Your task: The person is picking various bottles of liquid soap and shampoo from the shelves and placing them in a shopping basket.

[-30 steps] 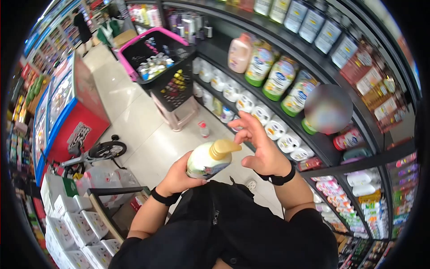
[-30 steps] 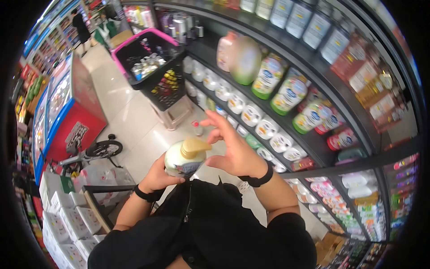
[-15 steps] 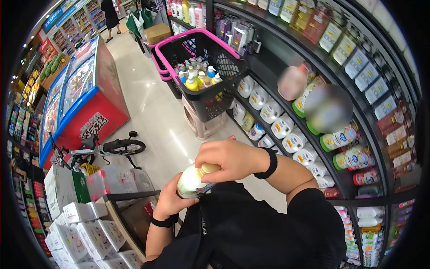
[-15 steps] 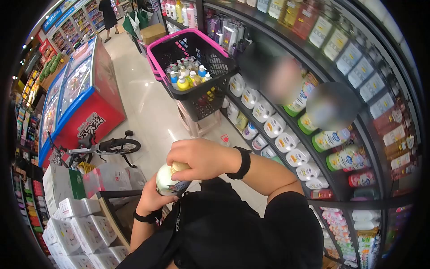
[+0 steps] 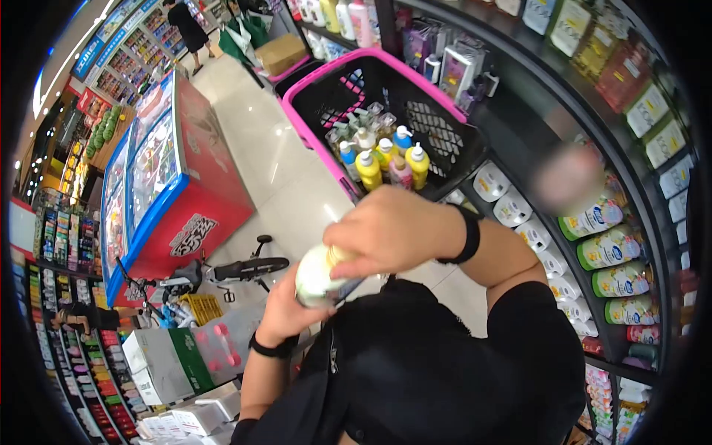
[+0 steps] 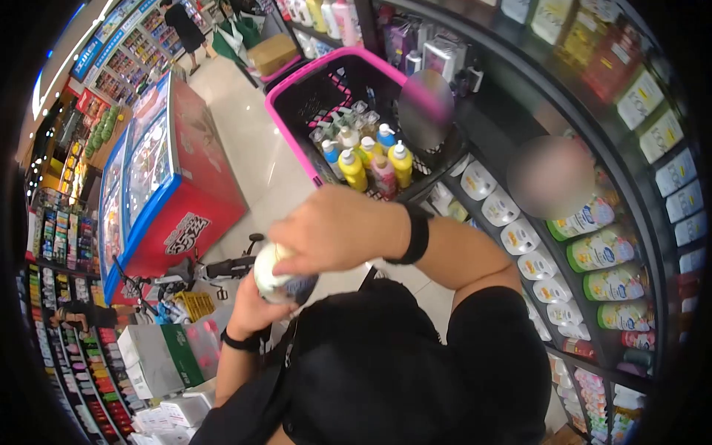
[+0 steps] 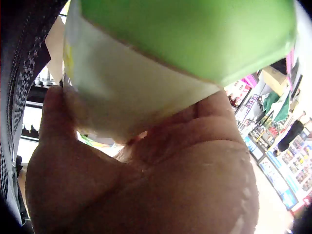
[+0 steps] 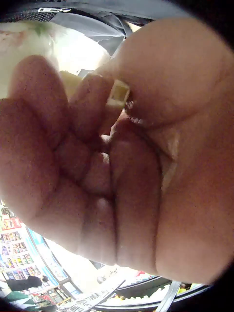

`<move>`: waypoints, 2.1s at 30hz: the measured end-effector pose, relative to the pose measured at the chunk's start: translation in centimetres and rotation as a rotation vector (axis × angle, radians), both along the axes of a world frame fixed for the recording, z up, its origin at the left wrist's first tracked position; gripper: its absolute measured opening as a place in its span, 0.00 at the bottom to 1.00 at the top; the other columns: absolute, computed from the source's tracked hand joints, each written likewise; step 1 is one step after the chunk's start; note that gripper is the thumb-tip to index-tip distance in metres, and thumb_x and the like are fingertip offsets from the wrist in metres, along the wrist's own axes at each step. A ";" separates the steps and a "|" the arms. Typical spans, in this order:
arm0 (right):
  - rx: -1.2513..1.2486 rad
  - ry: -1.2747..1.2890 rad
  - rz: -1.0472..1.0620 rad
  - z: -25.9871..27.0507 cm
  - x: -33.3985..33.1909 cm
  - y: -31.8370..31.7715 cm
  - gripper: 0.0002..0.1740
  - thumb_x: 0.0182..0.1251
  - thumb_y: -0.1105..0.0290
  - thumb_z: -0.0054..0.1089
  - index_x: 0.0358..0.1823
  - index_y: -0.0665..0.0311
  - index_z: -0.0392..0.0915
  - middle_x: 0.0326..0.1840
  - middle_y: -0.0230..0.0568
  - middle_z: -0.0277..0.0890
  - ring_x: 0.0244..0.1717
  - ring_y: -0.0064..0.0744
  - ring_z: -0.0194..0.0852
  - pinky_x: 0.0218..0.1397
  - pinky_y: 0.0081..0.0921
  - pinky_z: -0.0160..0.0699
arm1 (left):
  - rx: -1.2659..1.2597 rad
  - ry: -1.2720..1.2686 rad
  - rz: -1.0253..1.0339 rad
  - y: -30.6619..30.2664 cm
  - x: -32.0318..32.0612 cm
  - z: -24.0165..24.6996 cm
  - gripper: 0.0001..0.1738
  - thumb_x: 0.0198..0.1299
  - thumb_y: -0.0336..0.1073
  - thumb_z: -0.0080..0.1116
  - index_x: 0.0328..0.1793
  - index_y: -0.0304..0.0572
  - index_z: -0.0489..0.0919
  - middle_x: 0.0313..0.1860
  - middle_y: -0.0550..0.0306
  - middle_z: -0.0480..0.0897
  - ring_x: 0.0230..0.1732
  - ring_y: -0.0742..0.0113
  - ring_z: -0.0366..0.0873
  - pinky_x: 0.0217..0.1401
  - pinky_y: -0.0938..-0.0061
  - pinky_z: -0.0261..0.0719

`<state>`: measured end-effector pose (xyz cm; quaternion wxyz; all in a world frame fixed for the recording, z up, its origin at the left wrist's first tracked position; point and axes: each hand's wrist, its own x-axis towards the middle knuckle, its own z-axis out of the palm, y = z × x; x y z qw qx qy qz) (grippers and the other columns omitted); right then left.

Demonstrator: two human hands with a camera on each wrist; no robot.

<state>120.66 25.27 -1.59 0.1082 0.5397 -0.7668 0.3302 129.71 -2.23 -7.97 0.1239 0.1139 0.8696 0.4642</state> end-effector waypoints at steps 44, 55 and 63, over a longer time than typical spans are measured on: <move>0.930 -0.978 -1.055 -29.3 -22.1 -3.1 0.19 0.68 0.60 0.59 0.52 0.69 0.74 0.42 0.56 0.87 0.44 0.56 0.88 0.47 0.48 0.86 | -0.116 0.751 -0.387 0.7 -46.2 -12.9 0.08 0.56 0.38 0.65 0.38 0.44 0.83 0.35 0.56 0.84 0.47 0.54 0.81 0.68 0.52 0.69; 0.704 -1.009 -1.210 -35.1 -20.7 -2.8 0.27 0.69 0.63 0.55 0.64 0.73 0.66 0.43 0.61 0.86 0.43 0.57 0.88 0.47 0.50 0.85 | -0.197 0.777 -0.425 0.7 -45.9 -12.9 0.09 0.57 0.41 0.64 0.37 0.44 0.83 0.33 0.53 0.83 0.45 0.53 0.80 0.65 0.52 0.70; 0.496 -0.838 -1.311 -25.0 -19.6 -1.8 0.24 0.60 0.59 0.66 0.58 0.56 0.79 0.57 0.52 0.80 0.59 0.53 0.81 0.62 0.50 0.78 | -0.329 0.696 -0.582 1.2 -46.0 -12.9 0.08 0.60 0.39 0.64 0.40 0.45 0.84 0.36 0.55 0.86 0.44 0.51 0.82 0.67 0.49 0.69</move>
